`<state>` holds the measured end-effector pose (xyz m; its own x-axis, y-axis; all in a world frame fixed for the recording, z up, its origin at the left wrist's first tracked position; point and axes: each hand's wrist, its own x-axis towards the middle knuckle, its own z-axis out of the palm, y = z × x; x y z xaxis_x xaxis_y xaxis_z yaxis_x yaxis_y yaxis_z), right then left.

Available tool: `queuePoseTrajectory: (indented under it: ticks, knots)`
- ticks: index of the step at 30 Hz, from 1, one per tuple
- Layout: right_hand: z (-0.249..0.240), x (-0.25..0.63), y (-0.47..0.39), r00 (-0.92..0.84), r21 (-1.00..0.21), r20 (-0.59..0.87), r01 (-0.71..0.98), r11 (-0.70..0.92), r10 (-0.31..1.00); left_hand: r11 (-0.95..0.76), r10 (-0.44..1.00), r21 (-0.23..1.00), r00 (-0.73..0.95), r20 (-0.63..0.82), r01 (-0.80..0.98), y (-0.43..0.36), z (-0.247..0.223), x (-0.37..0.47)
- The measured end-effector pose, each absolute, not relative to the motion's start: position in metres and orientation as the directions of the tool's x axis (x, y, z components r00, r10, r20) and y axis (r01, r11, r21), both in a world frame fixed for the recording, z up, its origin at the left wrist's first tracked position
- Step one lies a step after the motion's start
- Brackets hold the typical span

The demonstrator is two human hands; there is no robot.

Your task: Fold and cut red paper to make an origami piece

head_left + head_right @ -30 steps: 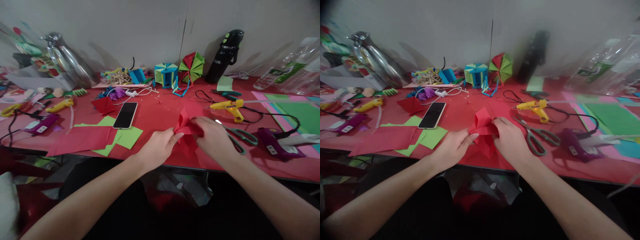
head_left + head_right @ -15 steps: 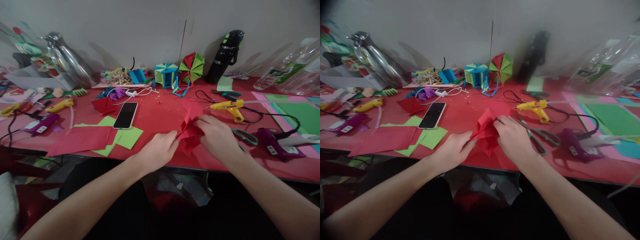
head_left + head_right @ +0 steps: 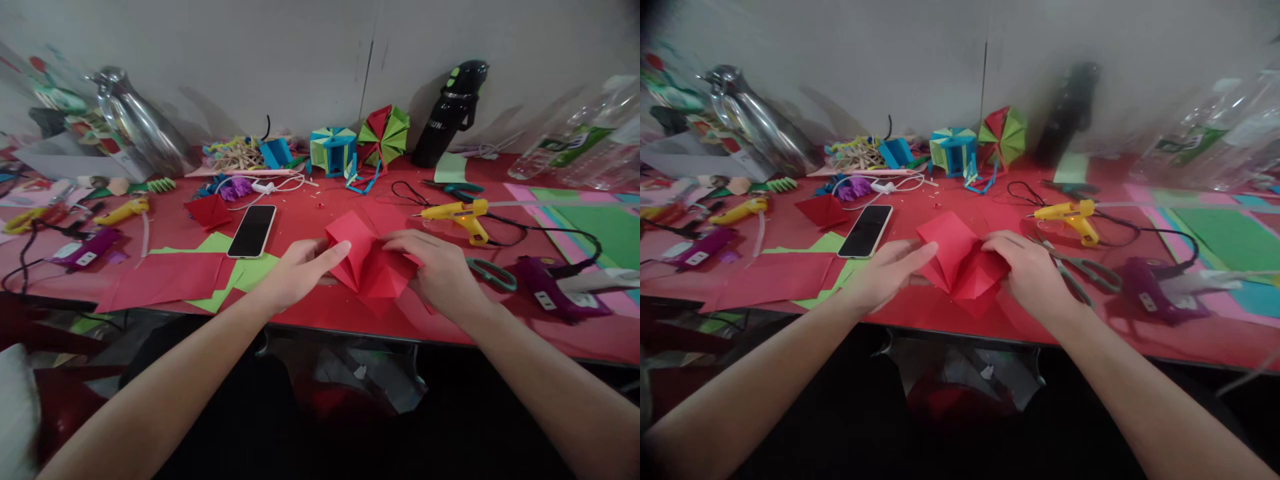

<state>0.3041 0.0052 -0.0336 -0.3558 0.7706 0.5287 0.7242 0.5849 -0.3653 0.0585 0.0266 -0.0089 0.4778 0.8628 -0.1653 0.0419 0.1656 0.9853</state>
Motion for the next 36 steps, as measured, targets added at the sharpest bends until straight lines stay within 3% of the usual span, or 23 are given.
queuePoseTrajectory:
  ticks: [3,7,10,13,16,20,23,26,28,33,36]
  knots:
    - [-0.035,0.308,0.009,-0.246,-0.558,0.563,0.591,0.582,0.789,0.318,0.844,0.946,0.472,-0.255,-0.059,0.031,-0.010,0.055]
    - [-0.038,0.309,0.013,-0.136,-0.781,0.491,0.369,0.504,0.861,0.386,0.805,0.915,0.526,-0.272,-0.117,0.037,-0.004,0.046]
    - [-0.034,0.310,0.011,-0.184,-0.821,0.416,0.345,0.455,0.891,0.481,0.735,0.858,0.616,-0.285,-0.177,0.041,0.003,0.041]
    - [-0.027,0.307,0.007,-0.235,-0.818,0.371,0.376,0.436,0.898,0.517,0.701,0.851,0.616,-0.360,-0.091,0.041,0.004,0.042]
    - [-0.022,0.298,0.005,-0.263,-0.852,0.332,0.328,0.408,0.906,0.348,0.747,0.927,0.557,-0.363,0.137,0.036,-0.007,0.050]
    - [-0.026,0.284,0.009,-0.266,-0.821,0.388,0.334,0.462,0.882,0.030,0.854,0.953,0.487,-0.181,0.302,0.032,-0.027,0.059]
    - [-0.030,0.283,0.011,-0.084,-0.726,0.529,0.471,0.502,0.844,-0.008,0.878,0.962,0.462,-0.124,0.272,0.035,-0.033,0.060]
    - [-0.026,0.289,0.005,0.154,-0.743,0.590,0.486,0.459,0.792,-0.015,0.910,0.976,0.408,-0.077,0.216,0.039,-0.032,0.058]
    - [-0.019,0.292,-0.002,0.145,-0.795,0.530,0.428,0.430,0.836,-0.037,0.936,0.974,0.350,-0.044,0.222,0.040,-0.030,0.058]
    - [-0.007,0.281,-0.014,-0.206,-0.765,0.237,0.562,0.313,0.949,-0.119,0.915,0.961,0.403,0.008,0.250,0.036,-0.027,0.061]
    - [-0.008,0.273,-0.012,-0.186,-0.783,0.122,0.586,0.209,0.975,-0.255,0.869,0.903,0.492,0.058,0.346,0.031,-0.026,0.064]
